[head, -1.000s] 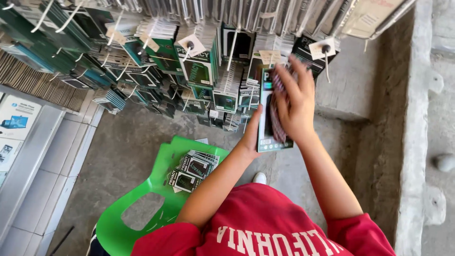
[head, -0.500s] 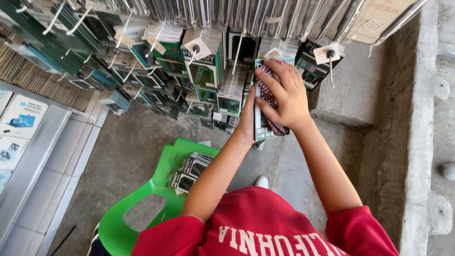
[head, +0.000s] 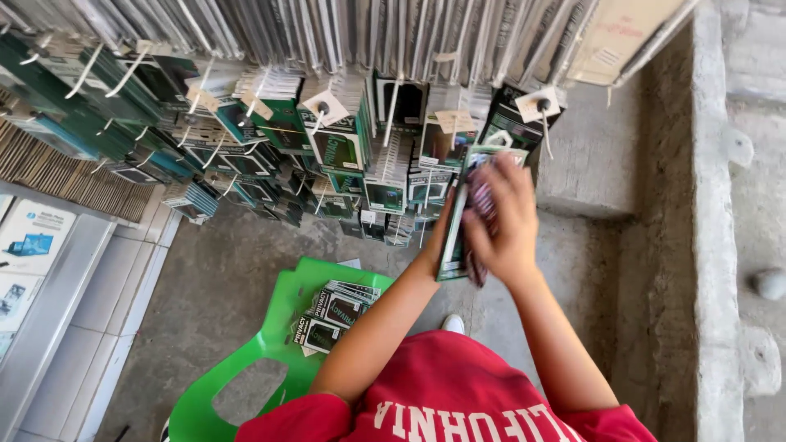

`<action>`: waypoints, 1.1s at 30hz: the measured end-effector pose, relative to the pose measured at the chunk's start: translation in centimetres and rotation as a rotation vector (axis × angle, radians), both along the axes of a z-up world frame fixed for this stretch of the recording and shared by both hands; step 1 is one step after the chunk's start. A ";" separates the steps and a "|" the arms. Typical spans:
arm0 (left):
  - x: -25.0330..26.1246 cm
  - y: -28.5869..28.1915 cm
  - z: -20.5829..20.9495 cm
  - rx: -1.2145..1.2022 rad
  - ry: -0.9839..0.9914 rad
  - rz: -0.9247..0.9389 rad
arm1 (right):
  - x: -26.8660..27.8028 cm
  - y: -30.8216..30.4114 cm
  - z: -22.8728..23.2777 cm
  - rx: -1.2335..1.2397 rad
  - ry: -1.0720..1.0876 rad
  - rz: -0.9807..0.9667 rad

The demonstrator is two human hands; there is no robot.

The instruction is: Cleaning and organizing mobile phone screen protectors on a display rack.

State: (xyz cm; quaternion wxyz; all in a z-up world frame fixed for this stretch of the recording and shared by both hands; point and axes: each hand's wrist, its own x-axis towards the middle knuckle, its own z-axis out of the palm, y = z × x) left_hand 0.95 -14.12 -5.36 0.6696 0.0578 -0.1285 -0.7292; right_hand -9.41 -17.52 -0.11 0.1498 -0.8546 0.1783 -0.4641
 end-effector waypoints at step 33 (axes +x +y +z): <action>-6.0 -1.8 -6.8 0.102 0.019 -0.381 | -8.2 -0.2 3.1 -0.106 0.196 -0.506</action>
